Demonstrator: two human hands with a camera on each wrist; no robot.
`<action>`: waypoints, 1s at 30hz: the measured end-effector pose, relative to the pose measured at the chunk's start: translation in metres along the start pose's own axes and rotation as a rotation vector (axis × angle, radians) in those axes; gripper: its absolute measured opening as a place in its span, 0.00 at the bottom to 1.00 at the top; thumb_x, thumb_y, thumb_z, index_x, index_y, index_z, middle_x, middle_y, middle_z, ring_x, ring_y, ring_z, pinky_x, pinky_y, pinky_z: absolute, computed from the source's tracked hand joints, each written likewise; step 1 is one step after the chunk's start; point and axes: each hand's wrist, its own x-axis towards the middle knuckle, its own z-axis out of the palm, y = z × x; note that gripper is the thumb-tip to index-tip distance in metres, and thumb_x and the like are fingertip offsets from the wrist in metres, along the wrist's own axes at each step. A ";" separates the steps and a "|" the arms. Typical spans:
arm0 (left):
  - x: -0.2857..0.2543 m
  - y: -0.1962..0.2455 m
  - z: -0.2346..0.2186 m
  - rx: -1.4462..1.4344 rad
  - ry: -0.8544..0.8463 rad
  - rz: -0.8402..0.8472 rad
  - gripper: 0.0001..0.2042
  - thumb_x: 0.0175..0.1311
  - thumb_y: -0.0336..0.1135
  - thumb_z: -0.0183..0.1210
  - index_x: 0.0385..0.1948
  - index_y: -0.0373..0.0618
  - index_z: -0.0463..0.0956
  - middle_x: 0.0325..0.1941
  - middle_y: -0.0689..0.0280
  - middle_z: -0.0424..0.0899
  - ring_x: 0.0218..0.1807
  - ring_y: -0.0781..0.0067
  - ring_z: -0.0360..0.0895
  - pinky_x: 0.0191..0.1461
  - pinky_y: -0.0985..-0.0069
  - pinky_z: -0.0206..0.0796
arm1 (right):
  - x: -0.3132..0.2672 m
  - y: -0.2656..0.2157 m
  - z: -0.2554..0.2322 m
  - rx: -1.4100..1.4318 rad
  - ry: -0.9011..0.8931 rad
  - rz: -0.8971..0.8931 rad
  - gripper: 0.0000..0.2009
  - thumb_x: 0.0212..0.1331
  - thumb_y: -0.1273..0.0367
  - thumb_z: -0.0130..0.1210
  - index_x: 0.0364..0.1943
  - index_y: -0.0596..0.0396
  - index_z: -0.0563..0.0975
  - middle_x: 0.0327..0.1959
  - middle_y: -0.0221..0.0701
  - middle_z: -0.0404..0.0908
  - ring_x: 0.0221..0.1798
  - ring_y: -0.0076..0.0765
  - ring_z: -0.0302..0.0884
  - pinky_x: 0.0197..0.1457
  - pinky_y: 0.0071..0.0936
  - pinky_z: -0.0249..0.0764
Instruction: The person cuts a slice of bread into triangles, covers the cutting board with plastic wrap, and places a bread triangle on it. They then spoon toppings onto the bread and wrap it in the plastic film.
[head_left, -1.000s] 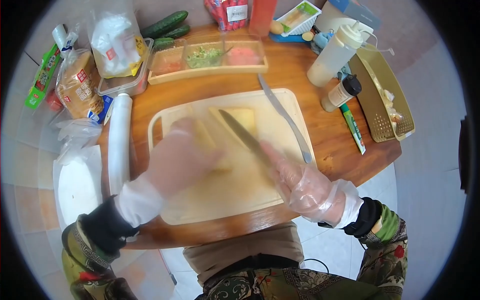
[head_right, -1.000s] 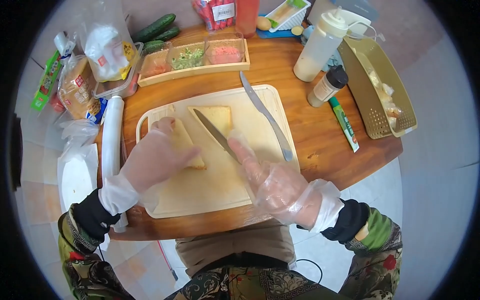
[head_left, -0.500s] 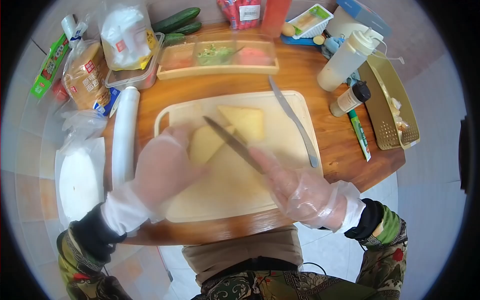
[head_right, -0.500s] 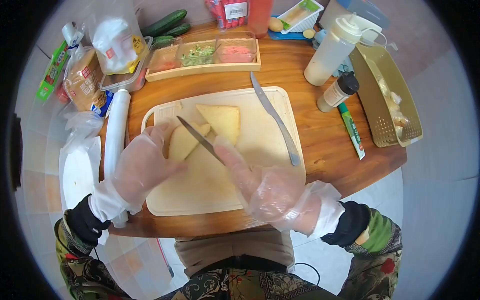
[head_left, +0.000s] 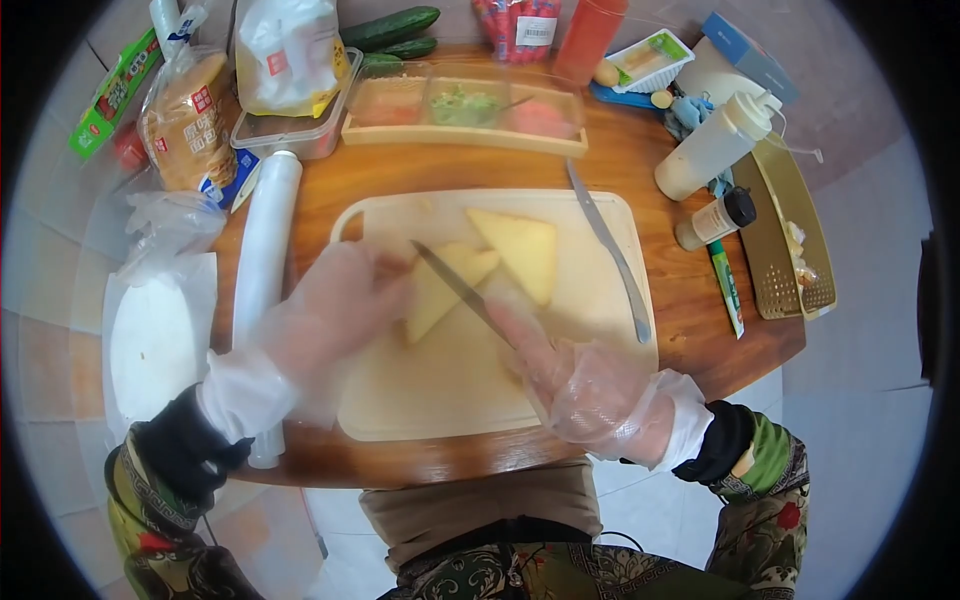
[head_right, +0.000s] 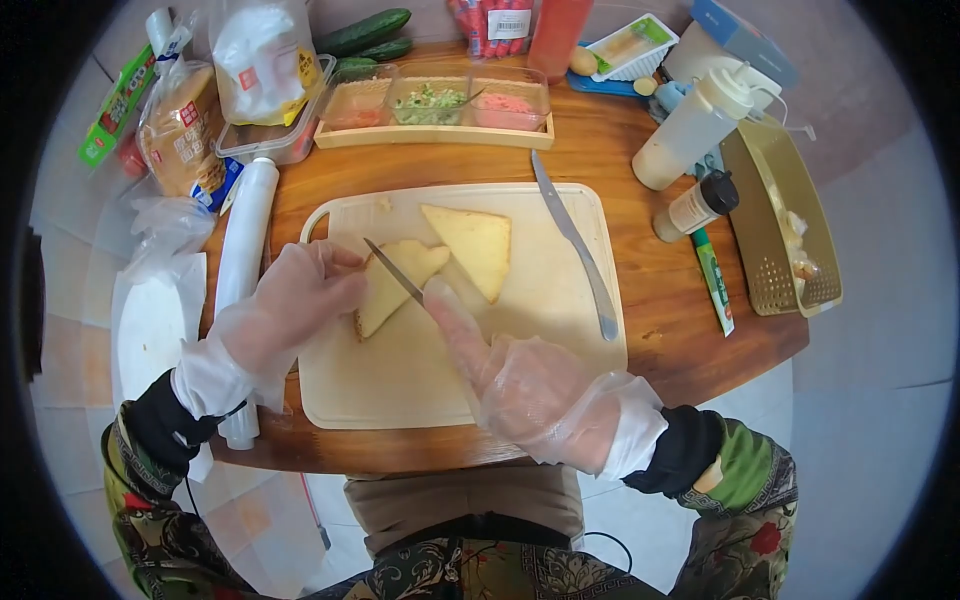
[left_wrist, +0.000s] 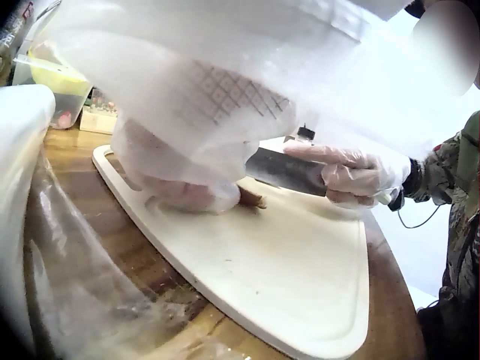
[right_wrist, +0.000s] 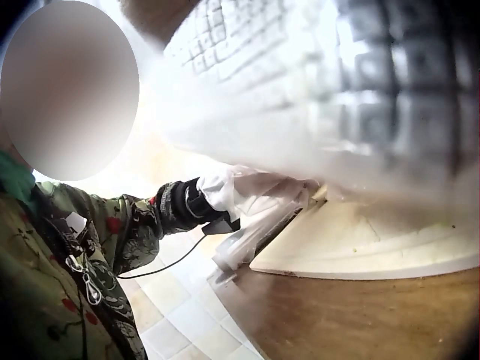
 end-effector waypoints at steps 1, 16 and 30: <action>0.001 0.001 0.000 -0.003 -0.001 -0.001 0.19 0.60 0.36 0.64 0.47 0.28 0.79 0.33 0.62 0.86 0.35 0.78 0.81 0.40 0.76 0.74 | 0.001 -0.001 -0.001 -0.005 -0.016 0.006 0.41 0.57 0.76 0.52 0.77 0.65 0.47 0.14 0.40 0.73 0.15 0.48 0.72 0.20 0.45 0.67; 0.011 -0.005 0.005 -0.072 -0.062 -0.065 0.13 0.61 0.35 0.63 0.38 0.31 0.82 0.28 0.62 0.86 0.26 0.75 0.84 0.32 0.76 0.76 | 0.012 -0.012 -0.017 -0.237 -0.272 0.061 0.43 0.56 0.77 0.49 0.78 0.64 0.44 0.17 0.41 0.74 0.19 0.46 0.75 0.24 0.43 0.69; 0.005 -0.002 0.012 0.103 -0.030 0.037 0.11 0.60 0.35 0.65 0.31 0.33 0.83 0.24 0.65 0.84 0.25 0.78 0.81 0.31 0.77 0.73 | 0.030 0.009 -0.010 0.116 -0.263 0.024 0.45 0.55 0.79 0.50 0.76 0.66 0.39 0.23 0.44 0.79 0.27 0.53 0.79 0.33 0.45 0.73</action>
